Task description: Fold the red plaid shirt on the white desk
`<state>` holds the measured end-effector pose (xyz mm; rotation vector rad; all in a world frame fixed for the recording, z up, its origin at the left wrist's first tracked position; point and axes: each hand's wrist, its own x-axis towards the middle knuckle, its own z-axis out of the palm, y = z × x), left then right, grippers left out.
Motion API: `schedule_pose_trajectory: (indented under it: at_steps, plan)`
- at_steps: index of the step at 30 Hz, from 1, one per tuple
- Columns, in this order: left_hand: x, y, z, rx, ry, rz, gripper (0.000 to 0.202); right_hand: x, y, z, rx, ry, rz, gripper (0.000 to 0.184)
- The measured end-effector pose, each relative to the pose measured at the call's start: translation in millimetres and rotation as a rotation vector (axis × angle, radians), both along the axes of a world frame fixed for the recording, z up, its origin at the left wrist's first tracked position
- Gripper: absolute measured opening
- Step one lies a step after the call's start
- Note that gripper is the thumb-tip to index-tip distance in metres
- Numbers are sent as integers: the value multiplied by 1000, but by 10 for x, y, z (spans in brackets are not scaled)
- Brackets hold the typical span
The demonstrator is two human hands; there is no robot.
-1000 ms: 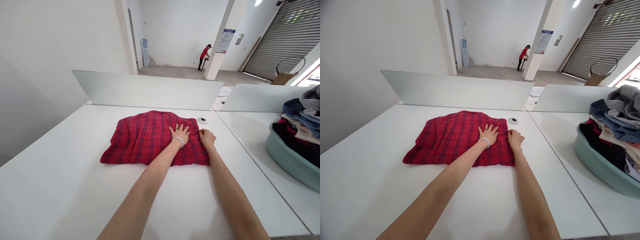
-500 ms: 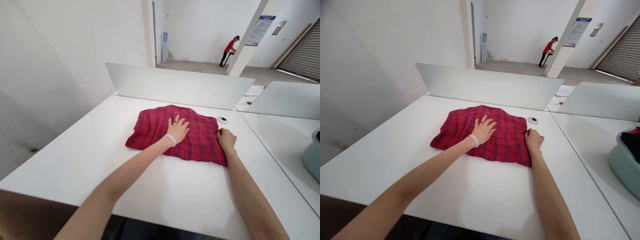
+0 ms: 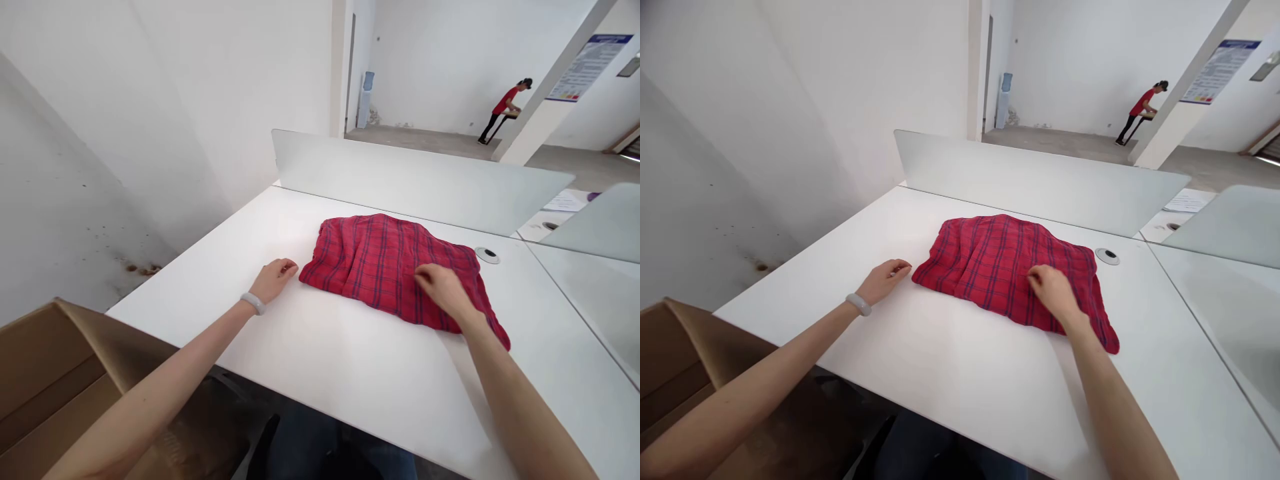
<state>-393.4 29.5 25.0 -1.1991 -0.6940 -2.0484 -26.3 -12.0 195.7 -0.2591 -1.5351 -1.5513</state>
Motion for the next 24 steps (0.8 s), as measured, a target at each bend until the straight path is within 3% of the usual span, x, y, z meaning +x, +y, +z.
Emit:
schedule_pose_trajectory:
  at_steps: [4, 9, 17, 24]
  plan:
    - [169, 101, 61, 48, 35, -16, 31, -377, 206, -363, 11, -129, -22, 25]
    - [297, 177, 148, 98, 32, 55, 32, -264, 269, -577, 73, -271, -9, 32]
    - [250, 102, 99, 110, -43, 4, 30, -187, 325, -649, 111, -244, -210, 27]
    - [203, 62, 138, 88, -109, -29, 29, -116, 320, -654, 95, -212, -222, 29]
